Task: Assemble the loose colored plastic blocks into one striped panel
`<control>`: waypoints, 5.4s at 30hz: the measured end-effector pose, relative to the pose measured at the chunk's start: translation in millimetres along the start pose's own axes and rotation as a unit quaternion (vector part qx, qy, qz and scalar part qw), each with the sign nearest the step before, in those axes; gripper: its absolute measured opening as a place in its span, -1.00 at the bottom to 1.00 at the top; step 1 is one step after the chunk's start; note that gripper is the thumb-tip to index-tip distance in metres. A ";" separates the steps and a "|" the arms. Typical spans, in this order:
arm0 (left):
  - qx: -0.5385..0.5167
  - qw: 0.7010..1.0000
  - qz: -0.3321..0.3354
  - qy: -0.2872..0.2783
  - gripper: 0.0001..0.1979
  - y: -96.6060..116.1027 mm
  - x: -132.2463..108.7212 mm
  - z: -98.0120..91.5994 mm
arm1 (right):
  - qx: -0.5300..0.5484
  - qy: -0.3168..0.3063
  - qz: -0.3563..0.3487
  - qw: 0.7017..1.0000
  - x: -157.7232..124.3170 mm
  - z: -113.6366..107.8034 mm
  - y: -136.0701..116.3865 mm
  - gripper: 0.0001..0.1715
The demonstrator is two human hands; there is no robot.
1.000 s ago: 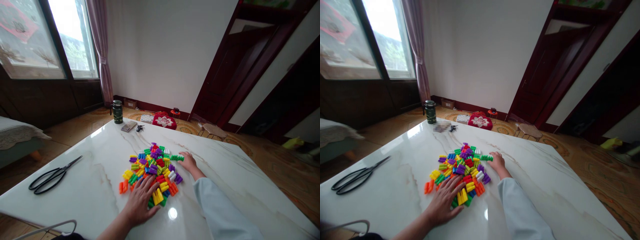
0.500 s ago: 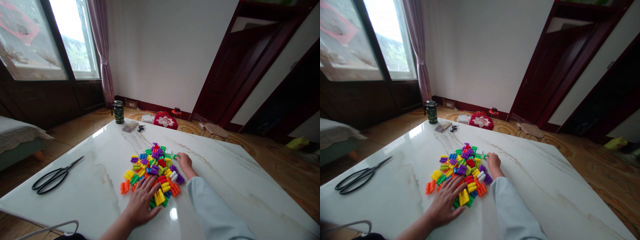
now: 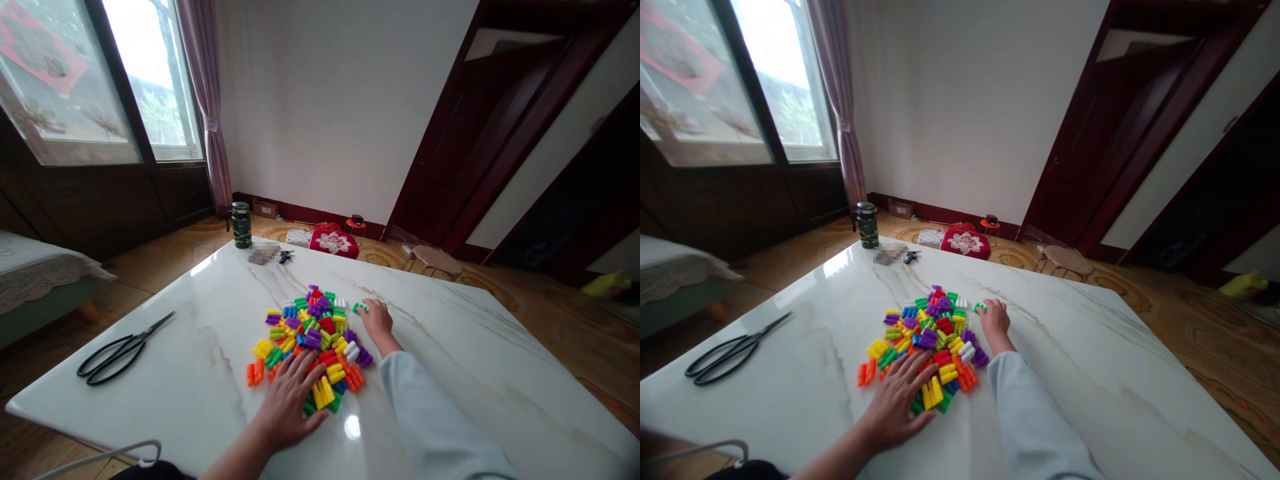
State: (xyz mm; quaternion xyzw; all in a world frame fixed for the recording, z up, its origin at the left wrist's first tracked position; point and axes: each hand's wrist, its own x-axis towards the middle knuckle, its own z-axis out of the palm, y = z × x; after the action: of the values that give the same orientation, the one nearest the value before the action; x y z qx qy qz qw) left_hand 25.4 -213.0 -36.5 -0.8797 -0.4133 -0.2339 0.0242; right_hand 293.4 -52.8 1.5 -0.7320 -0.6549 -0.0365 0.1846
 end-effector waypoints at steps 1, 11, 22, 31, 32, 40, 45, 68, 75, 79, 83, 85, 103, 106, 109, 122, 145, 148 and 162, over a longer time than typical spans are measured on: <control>-0.004 1.000 0.000 -0.003 -0.28 0.1 0.4 -0.3 | 0.022 0.028 -0.007 0.999 -6.7 -1.0 1.5 -0.64; -0.028 0.999 -0.029 0.014 -0.37 3.1 1.8 0.2 | 0.269 0.065 0.039 0.960 -120.7 24.5 3.3 -0.36; -0.021 0.999 -0.001 0.038 -0.30 8.4 4.0 -11.2 | 0.270 0.089 -0.011 0.959 -164.0 36.3 -71.7 -0.34; -0.008 0.998 -0.002 0.056 -0.31 7.1 5.0 -7.1 | 0.199 -0.028 0.084 0.976 -126.4 23.8 -53.3 -0.32; -0.006 0.998 -0.004 0.055 -0.31 6.9 4.9 -6.7 | 0.201 -0.048 0.062 0.977 -123.7 23.4 -53.5 -0.33; -0.005 0.998 -0.009 0.057 -0.37 4.4 3.2 -1.3 | 0.209 -0.027 0.012 0.977 -138.0 24.0 -53.2 -0.34; -0.007 0.998 -0.005 0.065 -0.41 2.0 2.5 1.3 | 0.207 -0.037 -0.032 0.977 -151.1 17.4 -50.6 -0.34; -0.051 0.998 -0.011 0.023 -0.53 5.3 -2.0 -9.3 | -0.069 -0.110 -0.079 0.988 -180.4 -8.0 18.2 -0.35; -0.079 0.996 0.001 0.030 -0.52 8.8 -0.8 -19.4 | -0.064 -0.061 -0.093 0.992 -179.7 0.6 23.4 -0.38; -0.096 0.991 -0.043 0.079 -0.58 6.1 35.2 -18.6 | -0.057 -0.045 -0.098 0.993 -180.5 4.1 25.5 -0.37; -0.089 0.982 -0.127 0.110 -0.59 -17.1 104.4 -7.6 | -0.052 -0.040 -0.100 0.993 -180.8 4.4 26.6 -0.37; -0.069 0.982 -0.166 0.058 -0.56 -33.8 140.0 1.3 | -0.051 -0.041 -0.101 0.993 -180.7 4.3 27.4 -0.38; 0.040 0.933 -0.315 -0.169 -0.68 -98.9 206.6 14.6 | -0.037 -0.037 -0.102 0.993 -180.5 6.7 30.1 -0.38; 0.049 0.921 -0.339 -0.184 -0.71 -107.6 201.7 4.9 | -0.033 -0.052 -0.094 0.994 -179.7 3.0 27.8 -0.37; 0.050 0.925 -0.332 -0.180 -0.72 -107.6 196.8 -1.5 | -0.029 -0.057 -0.091 0.994 -179.0 0.9 26.3 -0.37; -0.053 0.963 -0.255 -0.074 -0.66 -75.7 163.6 -19.3 | -0.031 -0.060 -0.087 0.994 -178.9 -2.5 23.4 -0.39; 0.041 0.966 0.003 -0.256 -0.59 -15.5 200.1 26.9 | -0.032 -0.073 -0.084 0.993 -178.6 -0.9 24.9 -0.37; 0.046 0.964 0.000 -0.263 -0.65 -12.3 204.3 28.6 | -0.034 -0.070 -0.085 0.993 -178.5 -2.4 24.2 -0.38; -0.080 0.994 -0.055 -0.059 -0.73 -22.6 137.1 -2.1 | -0.034 -0.071 -0.085 0.993 -178.1 -6.7 21.8 -0.39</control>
State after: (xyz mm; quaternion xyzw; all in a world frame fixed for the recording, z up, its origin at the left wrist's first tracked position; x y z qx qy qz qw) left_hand 83.2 -100.5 21.0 -0.8670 -0.4420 -0.2143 -0.0836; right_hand 291.0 -224.9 -49.7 -0.6805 -0.7243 -0.0223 0.1087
